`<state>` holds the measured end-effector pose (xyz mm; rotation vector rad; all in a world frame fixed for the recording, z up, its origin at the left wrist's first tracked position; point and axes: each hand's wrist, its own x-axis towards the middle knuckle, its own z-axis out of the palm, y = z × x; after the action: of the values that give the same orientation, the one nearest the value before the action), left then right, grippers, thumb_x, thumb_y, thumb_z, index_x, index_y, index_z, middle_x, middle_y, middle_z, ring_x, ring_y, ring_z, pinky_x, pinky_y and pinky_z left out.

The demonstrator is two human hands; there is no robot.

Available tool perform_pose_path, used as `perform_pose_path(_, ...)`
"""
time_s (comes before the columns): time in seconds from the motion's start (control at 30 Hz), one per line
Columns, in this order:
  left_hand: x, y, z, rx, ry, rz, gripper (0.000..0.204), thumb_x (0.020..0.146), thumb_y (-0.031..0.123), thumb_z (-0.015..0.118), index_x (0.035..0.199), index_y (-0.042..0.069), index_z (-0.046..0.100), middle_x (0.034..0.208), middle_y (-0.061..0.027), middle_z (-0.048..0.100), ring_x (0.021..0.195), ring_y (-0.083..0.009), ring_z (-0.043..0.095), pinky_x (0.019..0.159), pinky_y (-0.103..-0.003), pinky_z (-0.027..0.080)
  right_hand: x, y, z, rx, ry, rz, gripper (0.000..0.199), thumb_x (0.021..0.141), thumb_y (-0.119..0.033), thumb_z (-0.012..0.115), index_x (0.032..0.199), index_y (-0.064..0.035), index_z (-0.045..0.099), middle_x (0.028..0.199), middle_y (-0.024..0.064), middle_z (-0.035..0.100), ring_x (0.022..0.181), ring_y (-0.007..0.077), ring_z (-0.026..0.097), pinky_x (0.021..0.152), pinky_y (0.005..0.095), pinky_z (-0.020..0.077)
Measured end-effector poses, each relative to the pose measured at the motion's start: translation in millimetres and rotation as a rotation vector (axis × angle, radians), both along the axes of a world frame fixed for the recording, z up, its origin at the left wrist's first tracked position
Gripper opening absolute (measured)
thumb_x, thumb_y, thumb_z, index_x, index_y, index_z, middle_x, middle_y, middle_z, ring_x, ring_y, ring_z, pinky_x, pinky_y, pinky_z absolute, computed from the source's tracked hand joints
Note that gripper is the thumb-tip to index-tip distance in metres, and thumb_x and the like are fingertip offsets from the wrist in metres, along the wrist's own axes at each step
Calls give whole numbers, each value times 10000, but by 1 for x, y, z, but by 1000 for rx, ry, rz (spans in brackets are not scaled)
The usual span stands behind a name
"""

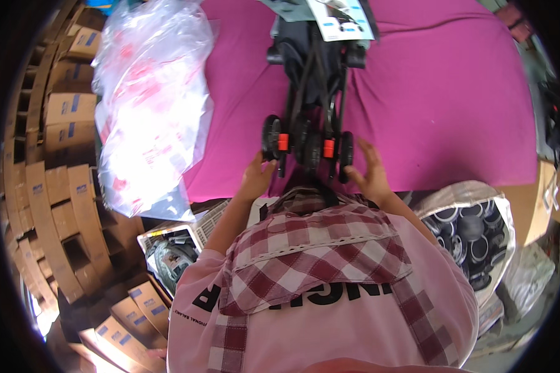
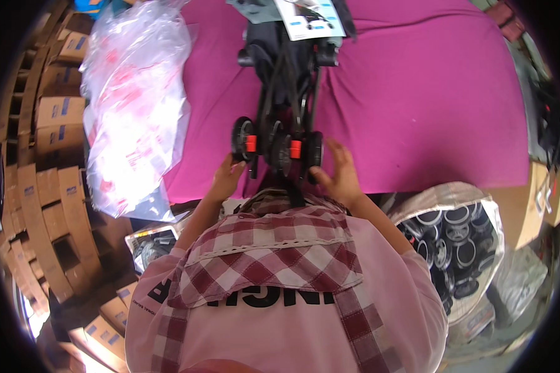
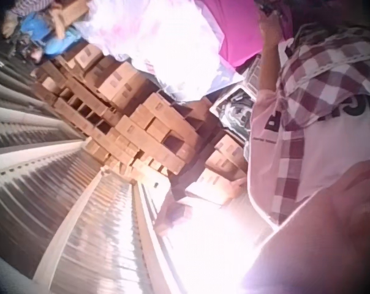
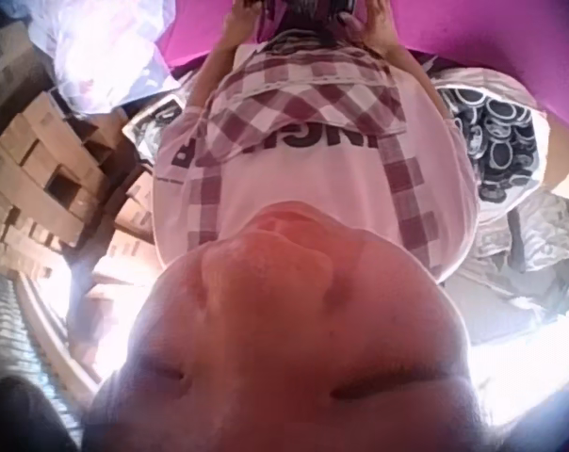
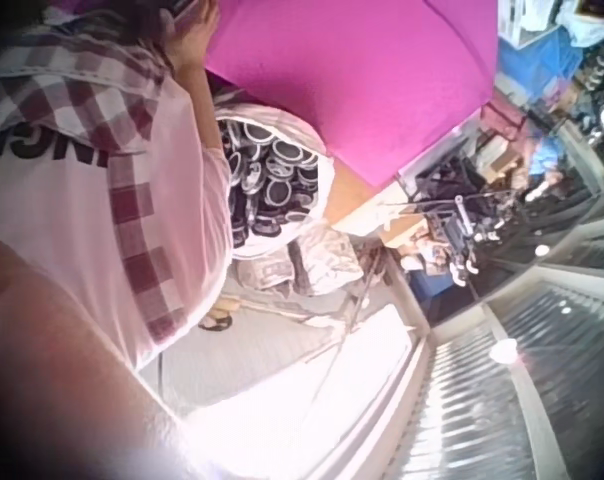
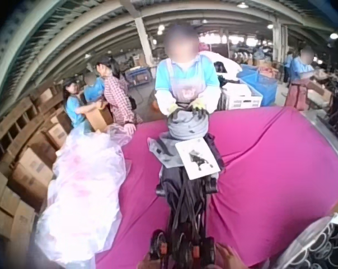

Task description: The person assembles multiple baby strollers on a pink-covered table. They attach wheels to the stroller frames, place fabric seats onto the frames, and pack each completed stroller into a clear plastic bag. The process is repeated for several units.

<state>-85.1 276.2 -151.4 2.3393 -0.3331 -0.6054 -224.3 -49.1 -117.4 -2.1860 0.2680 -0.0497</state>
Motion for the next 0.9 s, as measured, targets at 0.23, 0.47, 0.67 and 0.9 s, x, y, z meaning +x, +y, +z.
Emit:
perform_pose_path(0.23,68,49,29,191,-366,244,609,897,154,683,1454,89,445,1511,-262,369,1396,-468,367,1104,-584,354,78,4,44,-374,-405,-243,616,903,-165,660,1457,-17,433,1445,210,466,1352,440,405,1118,530,306)
perform_pose_path(0.47,223,186,51,39,-943,436,800,835,81,730,1533,105,340,1526,-349,263,1365,-540,332,1121,-554,337,130,105,75,-615,-391,-169,551,880,-125,656,1402,-27,509,1465,180,460,1387,420,382,1131,530,293)
perform_pose_path(0.67,308,265,-20,463,-275,611,839,920,475,638,1591,204,211,1630,-196,190,1515,-395,131,1183,-639,124,139,197,73,-549,-215,28,385,809,-125,718,1182,-53,659,1399,177,503,1337,422,441,1083,510,372)
perform_pose_path(0.9,223,194,-98,-380,-423,380,148,941,167,629,983,35,680,1020,-163,688,990,-368,647,894,-446,485,167,241,78,-223,-156,149,123,863,-40,673,980,-21,707,862,141,693,783,315,684,714,370,546)
